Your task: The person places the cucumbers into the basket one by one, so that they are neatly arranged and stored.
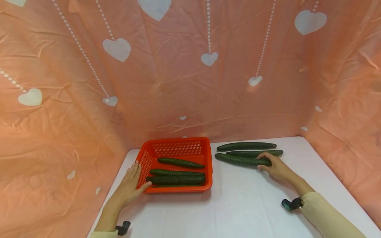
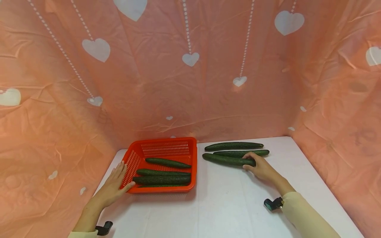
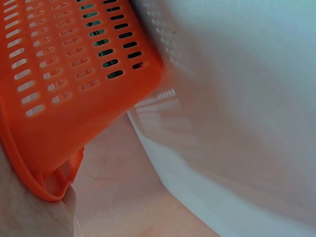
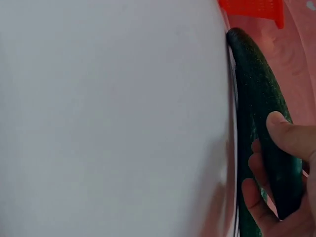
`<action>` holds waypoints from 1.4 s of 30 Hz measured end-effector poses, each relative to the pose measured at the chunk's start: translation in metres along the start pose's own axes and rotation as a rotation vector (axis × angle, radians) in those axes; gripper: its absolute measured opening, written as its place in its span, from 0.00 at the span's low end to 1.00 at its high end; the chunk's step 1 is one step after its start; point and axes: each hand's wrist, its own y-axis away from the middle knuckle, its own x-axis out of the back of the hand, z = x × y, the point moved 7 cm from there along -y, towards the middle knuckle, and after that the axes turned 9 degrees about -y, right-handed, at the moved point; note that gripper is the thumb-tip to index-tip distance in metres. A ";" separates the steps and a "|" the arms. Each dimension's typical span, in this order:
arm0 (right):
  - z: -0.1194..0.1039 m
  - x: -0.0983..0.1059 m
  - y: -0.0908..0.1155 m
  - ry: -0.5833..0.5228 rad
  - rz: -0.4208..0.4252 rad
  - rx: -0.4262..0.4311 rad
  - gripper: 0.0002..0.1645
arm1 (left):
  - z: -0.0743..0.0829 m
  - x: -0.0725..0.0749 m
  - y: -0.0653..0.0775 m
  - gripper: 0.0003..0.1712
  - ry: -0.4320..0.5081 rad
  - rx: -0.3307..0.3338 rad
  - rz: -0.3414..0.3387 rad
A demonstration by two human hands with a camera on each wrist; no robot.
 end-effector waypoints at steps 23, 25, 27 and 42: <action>-0.034 0.029 0.013 0.013 0.189 0.075 0.20 | -0.001 -0.001 0.000 0.59 -0.007 0.010 -0.007; -0.037 0.031 0.013 0.001 0.203 0.072 0.21 | -0.001 -0.001 0.000 0.59 -0.003 0.012 -0.010; -0.040 0.033 0.013 -0.014 0.211 0.068 0.21 | -0.001 0.000 0.000 0.59 -0.001 0.013 -0.007; -0.072 0.032 -0.002 -0.068 0.232 0.072 0.20 | 0.000 -0.001 -0.001 0.59 0.005 0.003 0.009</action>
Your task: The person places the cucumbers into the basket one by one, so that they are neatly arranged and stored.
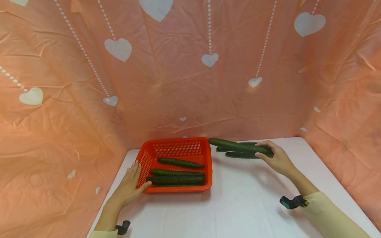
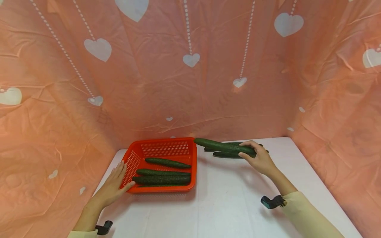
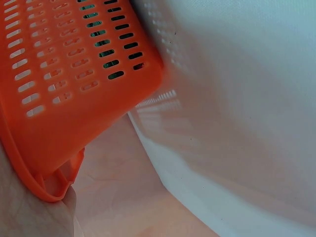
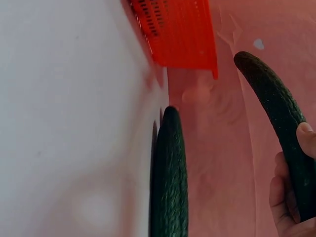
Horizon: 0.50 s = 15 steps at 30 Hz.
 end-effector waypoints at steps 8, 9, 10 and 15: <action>-0.017 -0.024 -0.012 -0.081 -0.057 0.012 0.22 | -0.001 0.000 0.000 0.59 -0.001 0.006 -0.004; -0.019 -0.027 -0.014 -0.090 -0.062 0.017 0.22 | -0.001 0.000 0.000 0.59 -0.001 0.005 -0.004; -0.021 -0.031 -0.016 -0.096 -0.068 0.022 0.22 | -0.001 0.000 0.000 0.59 -0.002 0.005 -0.004; -0.030 -0.049 -0.023 -0.115 -0.092 0.044 0.22 | -0.001 0.000 0.000 0.59 -0.002 0.006 -0.007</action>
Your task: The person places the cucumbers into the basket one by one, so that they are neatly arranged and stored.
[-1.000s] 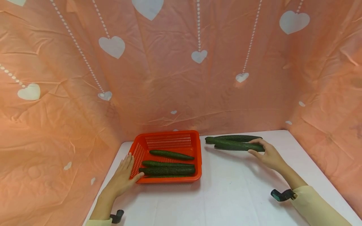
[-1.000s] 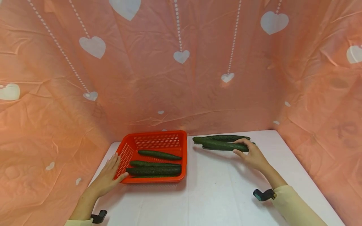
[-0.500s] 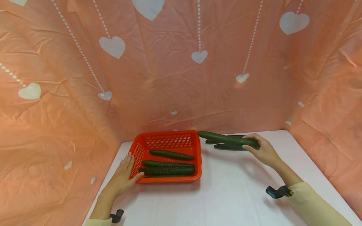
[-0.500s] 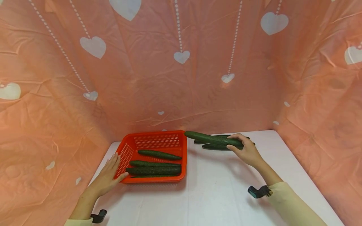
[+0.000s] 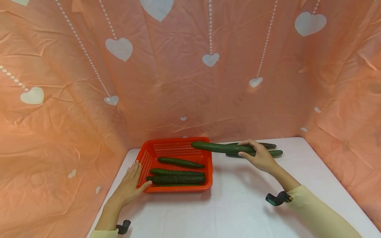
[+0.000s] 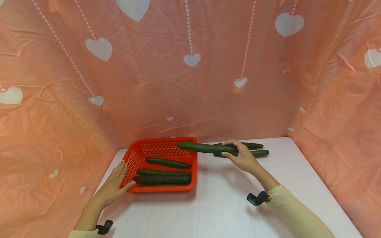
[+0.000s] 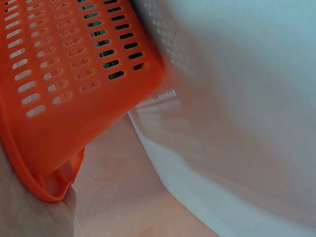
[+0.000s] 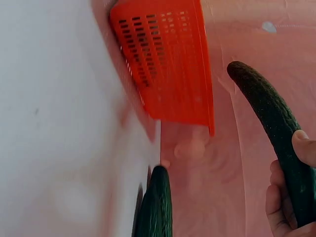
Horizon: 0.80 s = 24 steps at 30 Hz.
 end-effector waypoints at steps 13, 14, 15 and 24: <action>-0.023 -0.052 -0.022 -0.064 -0.049 0.014 0.23 | 0.001 0.000 0.001 0.59 -0.011 0.001 0.004; -0.025 -0.056 -0.023 -0.069 -0.053 0.015 0.23 | 0.001 0.000 0.001 0.59 -0.010 0.001 0.004; -0.026 -0.060 -0.024 -0.073 -0.057 0.017 0.23 | 0.001 0.000 0.001 0.59 -0.011 0.000 0.004; -0.035 -0.097 -0.035 -0.100 -0.070 0.046 0.23 | 0.001 0.000 0.001 0.59 -0.008 -0.002 0.004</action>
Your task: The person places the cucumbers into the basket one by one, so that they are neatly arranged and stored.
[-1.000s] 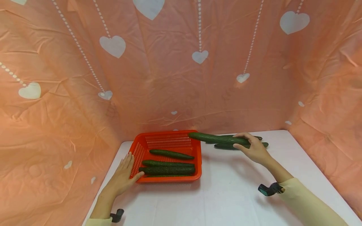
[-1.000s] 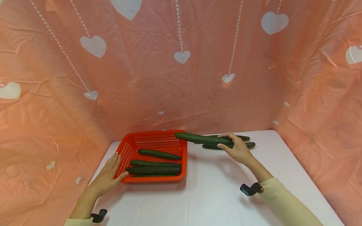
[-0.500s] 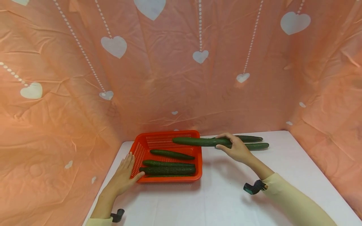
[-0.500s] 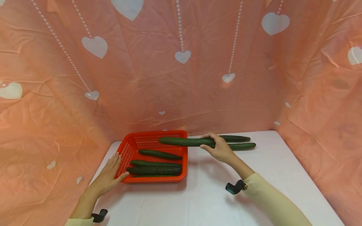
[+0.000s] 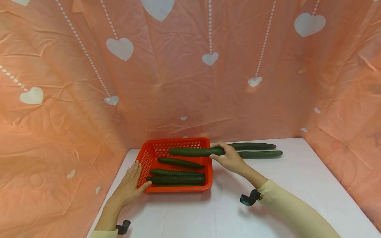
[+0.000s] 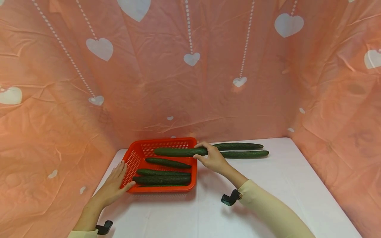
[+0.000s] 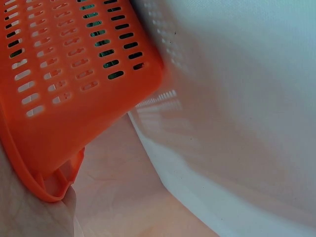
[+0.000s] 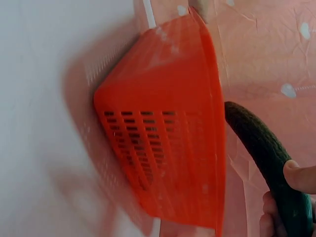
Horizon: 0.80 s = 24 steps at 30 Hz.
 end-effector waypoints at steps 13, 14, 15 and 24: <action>0.002 -0.051 -0.020 0.003 -0.088 -0.047 0.22 | 0.002 0.000 0.000 0.59 -0.001 -0.004 0.014; 0.001 -0.053 -0.021 0.008 -0.091 -0.050 0.22 | 0.003 0.001 0.000 0.59 0.000 -0.005 0.014; 0.001 -0.056 -0.022 0.013 -0.093 -0.053 0.21 | 0.003 0.001 0.000 0.59 0.000 -0.005 0.016; 0.002 -0.080 -0.032 0.006 -0.097 -0.080 0.18 | 0.003 0.001 -0.001 0.59 -0.005 -0.002 0.021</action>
